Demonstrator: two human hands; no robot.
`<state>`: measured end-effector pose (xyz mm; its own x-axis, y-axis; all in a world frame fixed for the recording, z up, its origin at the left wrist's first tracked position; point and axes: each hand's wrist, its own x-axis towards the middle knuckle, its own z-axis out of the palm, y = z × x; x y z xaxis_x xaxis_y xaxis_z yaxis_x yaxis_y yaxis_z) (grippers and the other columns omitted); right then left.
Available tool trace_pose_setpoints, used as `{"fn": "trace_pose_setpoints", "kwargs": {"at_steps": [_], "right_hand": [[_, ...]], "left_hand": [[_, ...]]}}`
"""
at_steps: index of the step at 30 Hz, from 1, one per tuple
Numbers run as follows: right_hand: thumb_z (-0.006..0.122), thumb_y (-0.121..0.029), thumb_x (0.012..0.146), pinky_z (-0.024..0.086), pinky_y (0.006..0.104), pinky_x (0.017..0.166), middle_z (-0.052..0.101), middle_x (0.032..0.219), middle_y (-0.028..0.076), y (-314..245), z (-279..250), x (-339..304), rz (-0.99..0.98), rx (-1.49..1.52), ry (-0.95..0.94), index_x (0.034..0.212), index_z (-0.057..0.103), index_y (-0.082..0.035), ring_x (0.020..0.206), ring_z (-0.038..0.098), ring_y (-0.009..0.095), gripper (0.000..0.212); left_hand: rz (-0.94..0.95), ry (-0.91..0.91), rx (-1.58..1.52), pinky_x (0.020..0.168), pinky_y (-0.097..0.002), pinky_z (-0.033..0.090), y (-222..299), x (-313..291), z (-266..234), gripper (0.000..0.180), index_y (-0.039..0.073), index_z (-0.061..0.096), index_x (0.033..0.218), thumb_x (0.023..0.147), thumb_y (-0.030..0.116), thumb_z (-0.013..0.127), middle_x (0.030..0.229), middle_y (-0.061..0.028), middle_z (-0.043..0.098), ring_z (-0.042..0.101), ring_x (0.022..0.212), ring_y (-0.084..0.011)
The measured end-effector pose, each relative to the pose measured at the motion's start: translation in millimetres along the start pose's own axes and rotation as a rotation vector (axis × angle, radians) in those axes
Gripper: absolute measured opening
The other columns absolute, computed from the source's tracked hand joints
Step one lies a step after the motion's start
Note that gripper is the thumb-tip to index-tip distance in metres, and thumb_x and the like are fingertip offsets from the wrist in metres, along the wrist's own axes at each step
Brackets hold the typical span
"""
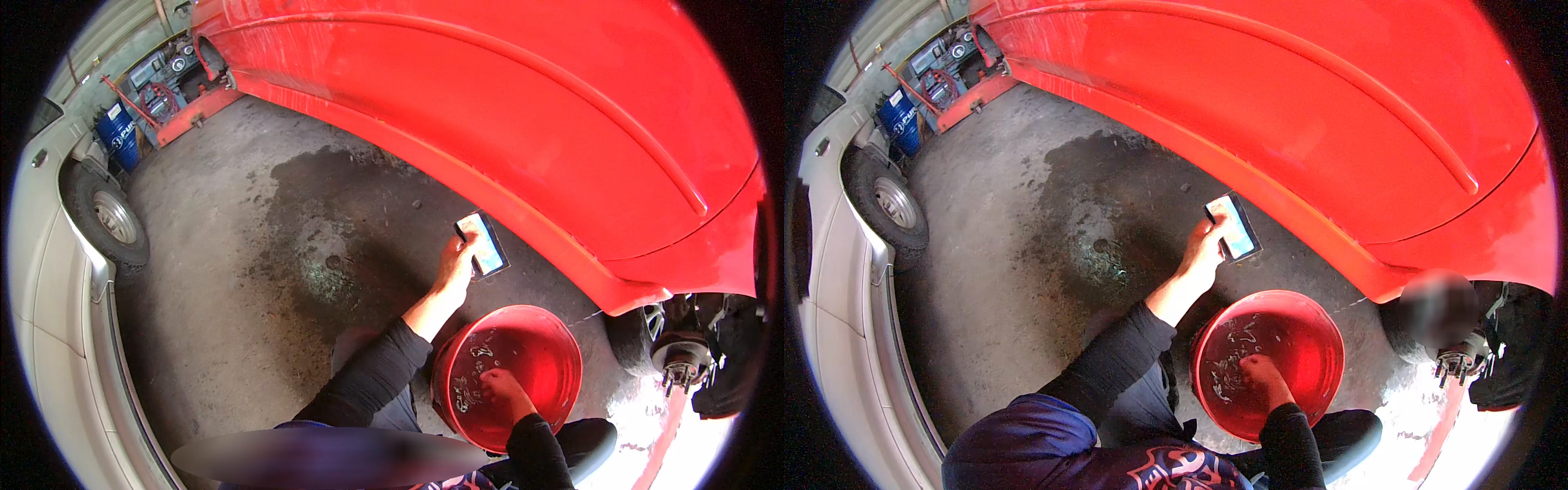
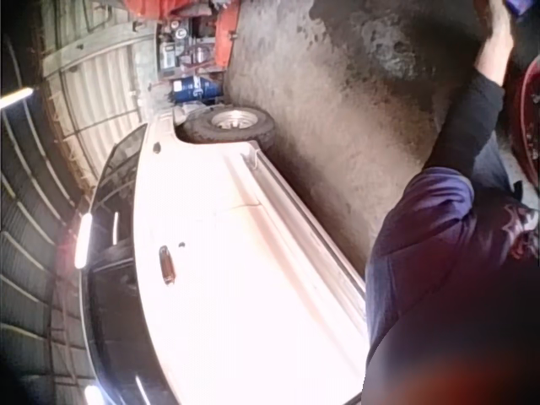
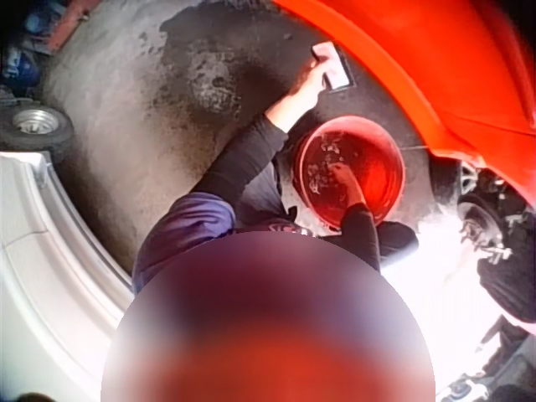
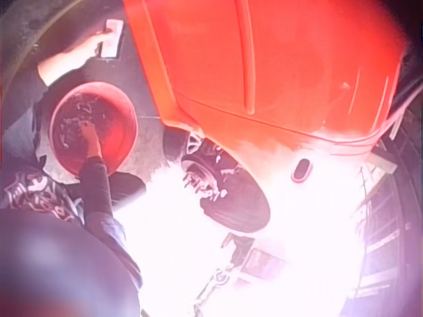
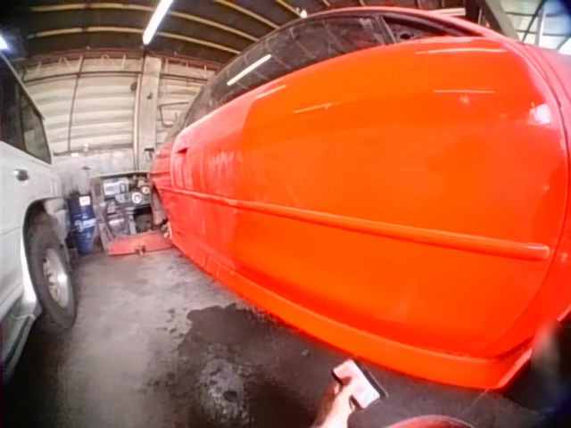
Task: The person scrubs the side panel of a red car with a sponge, repeatedly dipping it into a red bucket of water. They wipe the surface in sections, occasionally pausing to check the panel or adjust their position.
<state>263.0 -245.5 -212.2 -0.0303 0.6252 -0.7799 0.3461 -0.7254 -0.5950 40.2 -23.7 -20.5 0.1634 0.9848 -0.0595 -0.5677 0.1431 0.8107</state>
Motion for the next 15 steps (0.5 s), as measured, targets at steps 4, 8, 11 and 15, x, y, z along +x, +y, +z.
{"fn": "trace_pose_setpoints", "kwargs": {"at_steps": [4, 8, 11, 15], "right_hand": [[0.064, -0.037, 0.096, 0.056, 0.0428, 0.062, 0.070, 0.087, 0.012, 32.5, -19.0, -16.0, -0.210, -0.086, 0.054, 0.107, 0.066, -0.004, 0.072, 0.069, 0.027, 0.035], [0.064, -0.043, 0.092, 0.056, 0.0451, 0.064, 0.069, 0.079, 0.013, -53.2, -41.4, -52.4, -0.165, 0.941, -0.106, 0.095, 0.068, -0.005, 0.069, 0.067, 0.028, 0.038], [0.055, -0.041, 0.101, 0.057, 0.0370, 0.067, 0.070, 0.094, 0.013, -228.7, -52.2, -77.9, -0.630, 0.513, 0.028, 0.112, 0.064, -0.001, 0.081, 0.069, 0.026, 0.042], [0.048, -0.018, 0.096, 0.052, 0.0376, 0.084, 0.071, 0.101, 0.014, -507.4, -15.6, -55.3, -1.263, -0.842, 0.466, 0.128, 0.064, -0.002, 0.094, 0.065, 0.021, 0.040]], "left_hand": [[-0.039, 0.021, -0.055, 0.079, -0.0309, 0.056, 12.1, 2.9, -0.3, 0.023, 0.012, 0.061, 0.115, 0.100, 0.030, 0.063, 0.102, 0.0006, 0.066, 0.067, 0.096, -0.0117], [0.086, 0.131, -0.192, 0.077, -0.0330, 0.055, 44.6, 6.7, -19.5, 0.027, 0.011, 0.059, 0.112, 0.098, 0.033, 0.067, 0.102, -0.0023, 0.065, 0.067, 0.092, -0.0151], [0.158, 0.289, -0.302, 0.081, -0.0360, 0.055, 70.7, 8.6, -40.4, 0.028, 0.014, 0.056, 0.113, 0.096, 0.032, 0.069, 0.102, -0.0021, 0.063, 0.064, 0.095, -0.0161], [0.195, 0.378, -0.389, 0.089, -0.0409, 0.052, 87.5, 8.4, -49.3, 0.024, 0.012, 0.054, 0.110, 0.100, 0.030, 0.065, 0.104, -0.0054, 0.062, 0.063, 0.102, -0.0209]]}}
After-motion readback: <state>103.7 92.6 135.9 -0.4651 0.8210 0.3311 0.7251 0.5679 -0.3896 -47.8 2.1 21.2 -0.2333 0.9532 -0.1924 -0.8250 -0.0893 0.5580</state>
